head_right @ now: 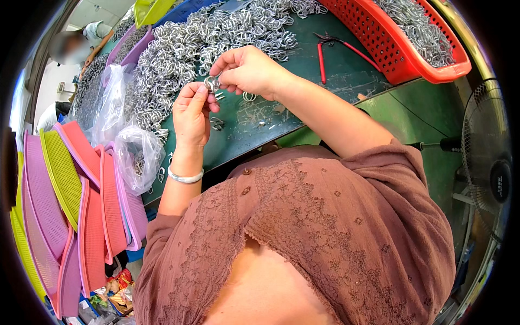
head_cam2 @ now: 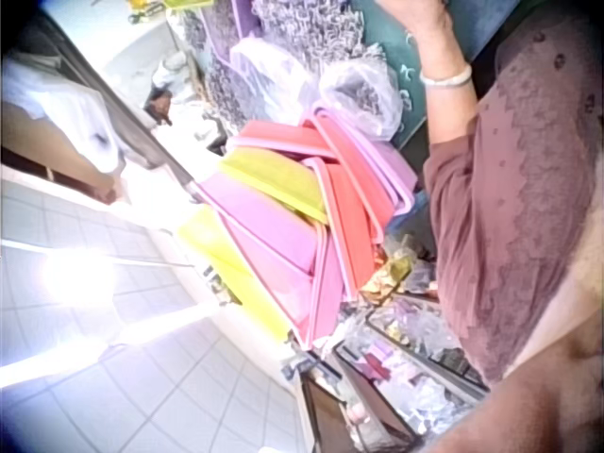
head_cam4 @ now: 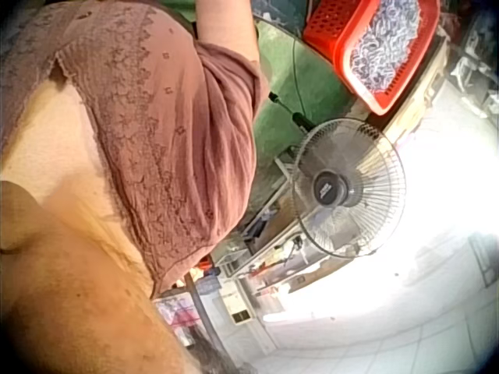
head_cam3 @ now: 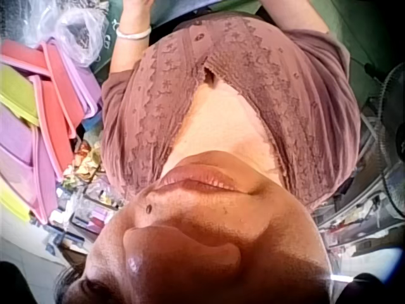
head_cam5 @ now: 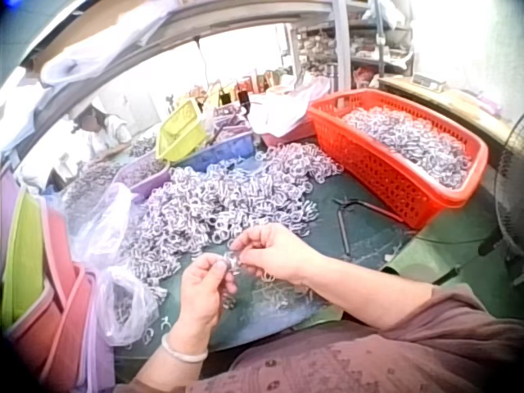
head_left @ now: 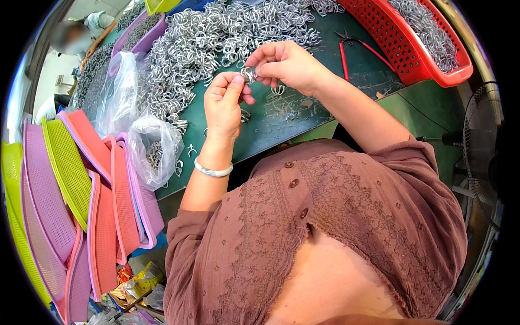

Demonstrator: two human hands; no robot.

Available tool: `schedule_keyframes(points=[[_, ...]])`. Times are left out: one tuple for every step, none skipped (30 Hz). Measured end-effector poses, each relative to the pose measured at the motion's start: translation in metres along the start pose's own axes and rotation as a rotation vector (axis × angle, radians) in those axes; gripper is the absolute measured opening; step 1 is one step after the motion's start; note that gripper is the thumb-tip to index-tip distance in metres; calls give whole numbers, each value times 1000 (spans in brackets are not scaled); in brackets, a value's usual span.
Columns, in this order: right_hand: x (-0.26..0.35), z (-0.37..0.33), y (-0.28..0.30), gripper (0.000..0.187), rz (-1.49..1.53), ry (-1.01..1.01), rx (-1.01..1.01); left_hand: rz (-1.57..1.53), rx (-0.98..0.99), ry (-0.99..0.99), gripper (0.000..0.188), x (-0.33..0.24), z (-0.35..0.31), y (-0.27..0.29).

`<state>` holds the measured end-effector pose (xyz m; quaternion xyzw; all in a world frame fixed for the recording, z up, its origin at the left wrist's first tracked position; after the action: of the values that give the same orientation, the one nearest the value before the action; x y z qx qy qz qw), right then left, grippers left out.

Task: The person picks up metal hook pieces from a large pile on a workstation and connects them by hand to form a chain-like assembly, occasionally placing completed segments into a red basket.

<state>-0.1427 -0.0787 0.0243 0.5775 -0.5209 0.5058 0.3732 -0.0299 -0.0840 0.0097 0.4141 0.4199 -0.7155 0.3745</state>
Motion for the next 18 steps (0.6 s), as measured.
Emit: schedule_keyframes(points=[[1, -1, 0, 15, -1, -1, -2, 4, -7, -7, 9, -1, 0, -1], [1, -1, 0, 15, -2, -1, -4, 8, -13, -14, 9, -1, -1, -1], [0, -1, -1, 16, 20, -20, 20, -11, -11, -4, 9, 0, -1, -2], [-2, -1, -1, 16, 42, -39, 44, -30, -9, 6, 9, 0, -1, -2], [-3, -1, -2, 16, 64, -58, 68, -50, -7, 15, 9, 1, -1, -3], [-4, -1, -2, 17, 54, -73, 74, -95, -11, 48, 9, 5, -2, -2], [-4, -1, -2, 17, 44, -87, 80, -141, -14, 80, 9, 8, -3, -1], [-4, -2, -3, 17, 34, -102, 86, -186, -18, 113, 9, 11, -3, -1], [-1, -3, -1, 18, -41, -80, 66, -224, -10, 153, 9, 14, -4, -2], [2, -3, 1, 19, -117, -59, 47, -263, -1, 194, 9, 17, -5, -3], [5, -3, 2, 21, -193, -37, 28, -301, 8, 234, 9, 19, -6, -4], [14, -5, 0, 22, -227, 106, 31, -299, 6, 256, 9, 20, -6, -3], [22, -8, -4, 23, -261, 250, 33, -297, 4, 278, 8, 22, -7, -3], [29, -13, -7, 25, -294, 393, 35, -295, 2, 300, 8, 23, -7, -3], [30, -13, -9, 25, -331, 420, 32, -296, 9, 308, 7, 23, -8, -3], [32, -13, -9, 25, -367, 446, 29, -298, 15, 317, 7, 23, -9, -4], [33, -14, -11, 25, -403, 472, 26, -299, 21, 326, 6, 22, -10, -4], [32, -14, -11, 25, -411, 467, 31, -314, 18, 345, 6, 23, -11, -5]])
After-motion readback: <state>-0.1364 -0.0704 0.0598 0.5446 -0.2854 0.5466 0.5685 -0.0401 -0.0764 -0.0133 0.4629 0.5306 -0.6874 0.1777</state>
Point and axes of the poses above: each hand's wrist, its own z-axis towards the middle knuckle, its own y-axis out of the back of the hand, x = y × z, the point moved 9 cm from there along z, towards the middle knuckle, and after that the axes turned 13 degrees about -y, right-handed, at the moved point
